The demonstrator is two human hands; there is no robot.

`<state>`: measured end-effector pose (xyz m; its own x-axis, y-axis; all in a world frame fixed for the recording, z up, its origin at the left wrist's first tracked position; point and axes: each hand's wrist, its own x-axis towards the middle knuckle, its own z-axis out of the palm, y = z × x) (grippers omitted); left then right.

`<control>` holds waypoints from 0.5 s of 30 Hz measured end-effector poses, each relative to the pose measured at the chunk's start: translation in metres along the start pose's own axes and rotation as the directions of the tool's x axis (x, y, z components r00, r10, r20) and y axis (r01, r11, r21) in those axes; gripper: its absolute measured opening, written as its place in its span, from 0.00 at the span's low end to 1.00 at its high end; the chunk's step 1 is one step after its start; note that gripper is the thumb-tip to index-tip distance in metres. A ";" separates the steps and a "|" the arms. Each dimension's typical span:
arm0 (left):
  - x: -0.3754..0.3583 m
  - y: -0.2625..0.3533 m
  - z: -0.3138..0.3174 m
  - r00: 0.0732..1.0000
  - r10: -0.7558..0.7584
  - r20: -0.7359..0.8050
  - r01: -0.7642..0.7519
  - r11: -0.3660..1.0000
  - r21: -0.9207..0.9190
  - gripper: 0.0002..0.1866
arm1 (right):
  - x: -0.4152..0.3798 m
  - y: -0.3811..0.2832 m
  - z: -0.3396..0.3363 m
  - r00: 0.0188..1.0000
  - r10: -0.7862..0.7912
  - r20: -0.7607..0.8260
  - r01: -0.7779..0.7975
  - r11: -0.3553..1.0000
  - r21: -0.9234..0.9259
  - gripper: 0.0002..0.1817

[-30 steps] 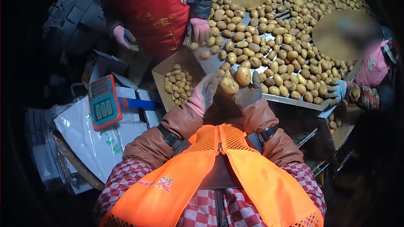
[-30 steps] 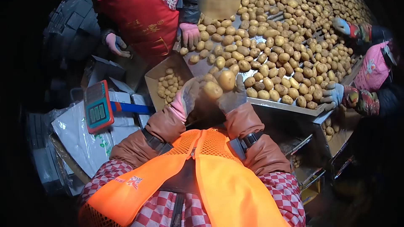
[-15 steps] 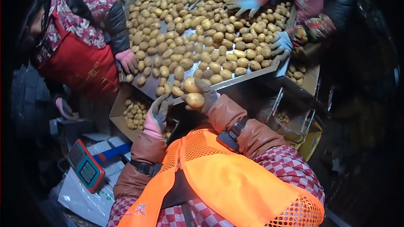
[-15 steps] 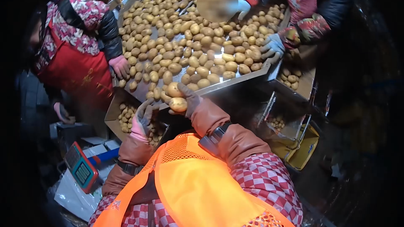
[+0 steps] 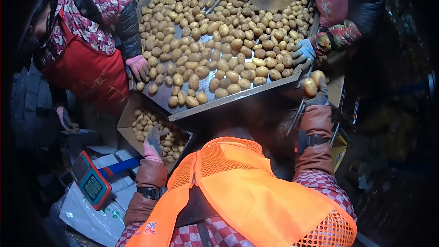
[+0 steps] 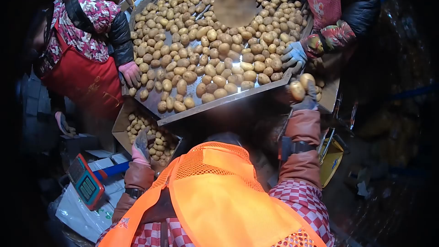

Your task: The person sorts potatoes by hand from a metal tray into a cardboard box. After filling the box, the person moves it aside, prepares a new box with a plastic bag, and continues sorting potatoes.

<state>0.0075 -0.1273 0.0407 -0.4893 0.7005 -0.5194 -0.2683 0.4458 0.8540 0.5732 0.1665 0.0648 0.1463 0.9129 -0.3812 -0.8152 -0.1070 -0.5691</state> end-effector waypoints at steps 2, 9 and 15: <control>0.001 -0.014 -0.008 0.998 0.052 -0.018 -0.052 0.998 0.027 0.28 | 0.010 -0.026 0.002 0.968 -0.133 -0.213 0.127 0.991 -0.042 0.27; -0.005 -0.014 -0.003 0.993 0.051 -0.109 -0.050 0.999 0.016 0.31 | 0.075 -0.113 -0.059 0.972 -0.221 -0.074 0.224 0.974 0.041 0.21; -0.013 -0.021 0.020 0.979 -0.027 -0.204 0.021 0.999 -0.030 0.29 | 0.067 -0.141 -0.099 0.846 -0.352 -0.399 0.401 0.915 0.041 0.20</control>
<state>0.0366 -0.1347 0.0291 -0.6407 0.5599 -0.5253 -0.3033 0.4439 0.8432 0.7539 0.2037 0.0471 0.6350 0.6529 -0.4130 -0.7107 0.2841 -0.6436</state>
